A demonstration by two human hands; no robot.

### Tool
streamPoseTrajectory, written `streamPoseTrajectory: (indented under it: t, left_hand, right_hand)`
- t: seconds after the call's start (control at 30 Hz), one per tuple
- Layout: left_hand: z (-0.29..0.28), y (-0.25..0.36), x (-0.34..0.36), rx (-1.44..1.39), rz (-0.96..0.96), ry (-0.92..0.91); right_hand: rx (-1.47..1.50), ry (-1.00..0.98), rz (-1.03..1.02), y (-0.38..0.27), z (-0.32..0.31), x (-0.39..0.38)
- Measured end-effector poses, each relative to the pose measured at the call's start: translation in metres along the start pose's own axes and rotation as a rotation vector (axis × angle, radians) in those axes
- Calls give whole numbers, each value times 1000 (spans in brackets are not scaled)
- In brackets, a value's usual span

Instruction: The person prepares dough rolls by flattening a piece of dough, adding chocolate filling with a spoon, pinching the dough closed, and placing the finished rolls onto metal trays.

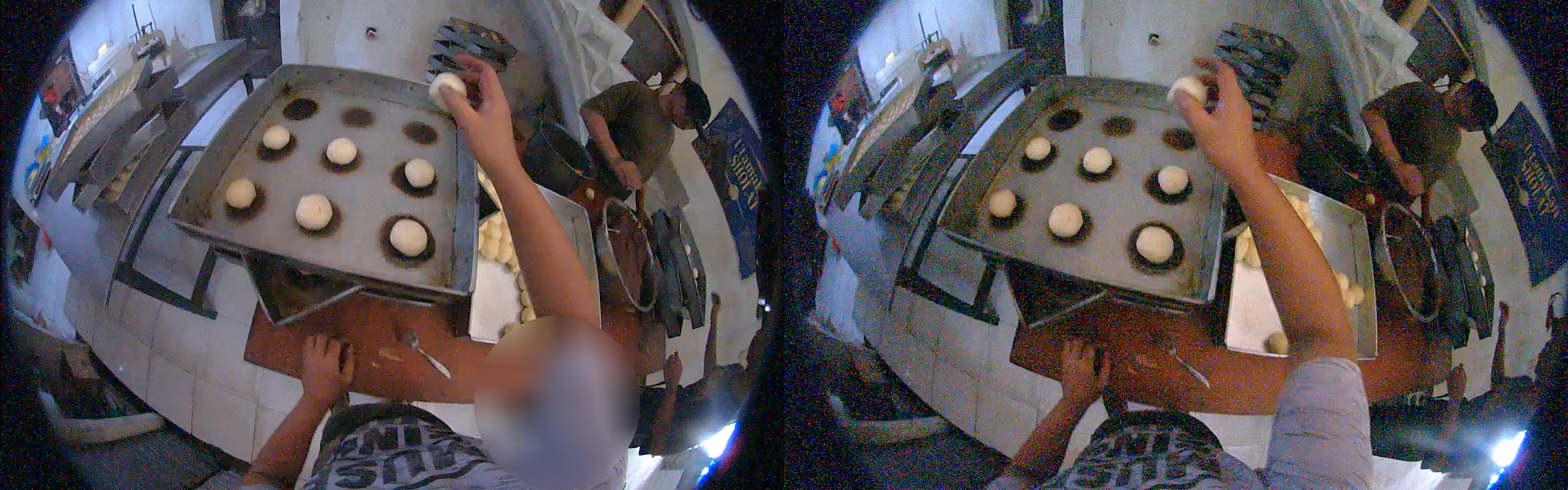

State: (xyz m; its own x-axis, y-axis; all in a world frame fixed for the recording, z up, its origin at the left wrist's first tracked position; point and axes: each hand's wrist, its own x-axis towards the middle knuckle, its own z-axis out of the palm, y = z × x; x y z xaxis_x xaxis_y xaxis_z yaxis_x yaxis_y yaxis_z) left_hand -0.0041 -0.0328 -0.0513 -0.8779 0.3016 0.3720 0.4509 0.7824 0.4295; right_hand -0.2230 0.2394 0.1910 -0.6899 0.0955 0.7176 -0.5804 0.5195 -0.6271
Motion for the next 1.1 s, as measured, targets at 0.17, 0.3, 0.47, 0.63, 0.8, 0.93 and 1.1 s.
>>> streamPoseTrajectory:
  t: [0.17, 0.3, 0.47, 0.63, 0.8, 0.93, 1.1]
  left_hand:
    - [4, -1, 0, 26, 1, 37]
    - [-2, -7, -1, 8, -10, 15]
    - [-1, 0, 1, -9, -20, -24]
    - [1, -3, 1, 71, 28, 8]
    - [0, -7, 6, -28, 17, 50]
    - [-3, -9, 17, -34, 123, 28]
    - [-14, 2, 21, -206, 98, -6]
  right_hand:
    - [-947, -348, 79, 138, 31, 33]
    - [-838, -456, 163, 116, 51, 37]
    - [-957, -825, 124, 123, 38, 24]
    - [-556, -45, -35, 49, -41, 1]
    - [-753, -532, 435, 3, -123, -129]
    - [-1010, -1047, 714, 39, -151, -240]
    - [-953, -882, 715, 29, -155, -254]
